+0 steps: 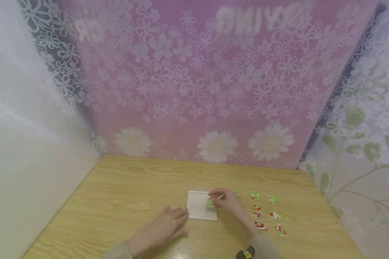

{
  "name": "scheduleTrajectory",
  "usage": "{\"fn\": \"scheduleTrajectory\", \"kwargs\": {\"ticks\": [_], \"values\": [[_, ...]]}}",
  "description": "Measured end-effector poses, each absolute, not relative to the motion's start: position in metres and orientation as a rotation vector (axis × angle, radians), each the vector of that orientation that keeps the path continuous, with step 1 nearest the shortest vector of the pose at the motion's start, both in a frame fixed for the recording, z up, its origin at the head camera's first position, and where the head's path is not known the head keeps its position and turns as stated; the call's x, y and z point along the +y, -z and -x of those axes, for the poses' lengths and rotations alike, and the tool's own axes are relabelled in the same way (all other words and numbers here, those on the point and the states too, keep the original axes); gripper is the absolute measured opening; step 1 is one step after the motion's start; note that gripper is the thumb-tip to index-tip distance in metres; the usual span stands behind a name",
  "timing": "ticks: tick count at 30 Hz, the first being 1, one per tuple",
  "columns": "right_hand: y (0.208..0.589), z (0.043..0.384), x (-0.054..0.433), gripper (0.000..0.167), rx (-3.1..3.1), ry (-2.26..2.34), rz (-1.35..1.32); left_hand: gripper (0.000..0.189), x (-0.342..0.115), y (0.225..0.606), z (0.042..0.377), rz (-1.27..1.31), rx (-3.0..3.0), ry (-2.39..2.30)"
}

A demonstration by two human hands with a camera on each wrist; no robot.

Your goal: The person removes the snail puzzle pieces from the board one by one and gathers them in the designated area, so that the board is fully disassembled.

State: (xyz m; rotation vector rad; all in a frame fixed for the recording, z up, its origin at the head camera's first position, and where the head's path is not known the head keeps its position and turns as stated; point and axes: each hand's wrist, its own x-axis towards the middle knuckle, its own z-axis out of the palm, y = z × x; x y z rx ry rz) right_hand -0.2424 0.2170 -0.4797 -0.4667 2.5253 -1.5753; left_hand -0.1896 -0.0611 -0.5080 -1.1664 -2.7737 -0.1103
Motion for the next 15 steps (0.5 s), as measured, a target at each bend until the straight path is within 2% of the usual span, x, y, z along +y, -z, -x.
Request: {"fn": "scheduleTrajectory", "kwargs": {"ticks": [15], "values": [[0.478, 0.228, 0.272, 0.032, 2.549, 1.533, 0.47, 0.06, -0.062, 0.508, 0.189, 1.185, -2.743, 0.149]]}}
